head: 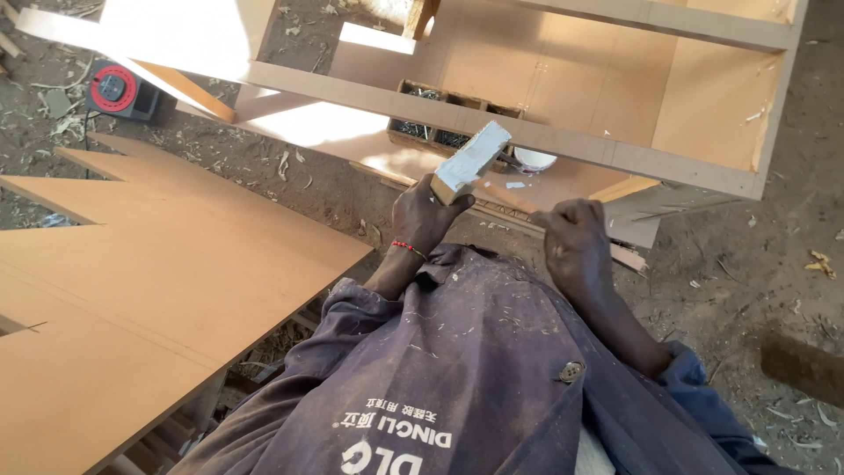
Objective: Hammering nails into a wooden frame to assemble furniture.
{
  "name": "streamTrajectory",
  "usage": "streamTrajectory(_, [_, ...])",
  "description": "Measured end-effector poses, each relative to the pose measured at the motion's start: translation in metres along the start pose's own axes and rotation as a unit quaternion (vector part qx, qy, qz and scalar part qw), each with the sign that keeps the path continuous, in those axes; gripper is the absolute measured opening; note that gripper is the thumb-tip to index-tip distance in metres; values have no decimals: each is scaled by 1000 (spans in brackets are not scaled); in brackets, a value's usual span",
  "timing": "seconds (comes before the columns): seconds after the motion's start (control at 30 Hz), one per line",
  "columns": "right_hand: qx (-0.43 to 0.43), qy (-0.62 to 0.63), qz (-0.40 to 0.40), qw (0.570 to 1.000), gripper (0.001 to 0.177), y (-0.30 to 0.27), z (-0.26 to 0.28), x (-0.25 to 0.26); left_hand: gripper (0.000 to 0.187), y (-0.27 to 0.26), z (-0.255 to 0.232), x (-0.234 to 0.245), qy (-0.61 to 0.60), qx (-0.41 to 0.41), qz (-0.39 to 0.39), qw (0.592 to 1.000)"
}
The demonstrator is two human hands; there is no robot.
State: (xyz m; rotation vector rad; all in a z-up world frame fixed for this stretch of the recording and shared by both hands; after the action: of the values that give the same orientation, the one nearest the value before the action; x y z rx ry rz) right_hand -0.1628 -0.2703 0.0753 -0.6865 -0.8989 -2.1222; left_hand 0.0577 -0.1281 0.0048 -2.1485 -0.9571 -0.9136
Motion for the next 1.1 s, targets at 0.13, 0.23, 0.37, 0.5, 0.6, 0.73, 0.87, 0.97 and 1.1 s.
streamTrajectory(0.13, [53, -14, 9, 998, 23, 12, 23, 3, 59, 5, 4, -4, 5, -11, 14, 1000])
streamTrajectory(0.23, [63, -13, -5, 998, 21, 15, 20, 2, 61, 4, -1, -3, 5, -8, 13, 1000])
streamTrajectory(0.37, [69, -23, -35, 997, 18, 8, 1, -7, 64, 3, -4, -1, -17, -10, 16, 1000])
streamTrajectory(0.5, [38, -65, -33, 997, 16, 5, -32, -12, 58, 2, -3, -3, 0, -12, 15, 1000])
streamTrajectory(0.6, [20, -80, -43, 996, 18, 5, -34, -5, 62, -1, -3, -7, 1, -22, 26, 999])
streamTrajectory(0.73, [41, -73, -36, 996, 16, 3, -21, -9, 60, 1, -3, -6, 11, -18, 21, 1000])
streamTrajectory(0.87, [22, -57, -60, 996, 19, 3, -28, -1, 60, 1, -3, -5, -1, -20, 23, 1000])
streamTrajectory(0.97, [53, -61, -33, 996, 24, -19, -38, -19, 62, -1, -6, -1, 2, -16, 33, 999])
streamTrajectory(1.1, [63, -52, -26, 996, 22, -15, -44, -18, 63, 4, -9, -4, -15, -34, 7, 999])
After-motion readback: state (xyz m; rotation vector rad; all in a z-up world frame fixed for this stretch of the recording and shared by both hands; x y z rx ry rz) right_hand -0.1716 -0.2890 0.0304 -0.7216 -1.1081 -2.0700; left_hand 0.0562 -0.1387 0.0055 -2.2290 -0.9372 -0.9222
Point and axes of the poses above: each hand's wrist, its own y-axis towards the middle knuckle, its own x-axis out of the back of the hand, z = x × y, the point moved 8 cm from there along y, towards the middle knuckle, and after that the axes turned 6 degrees about y, right-handed, at the moved point
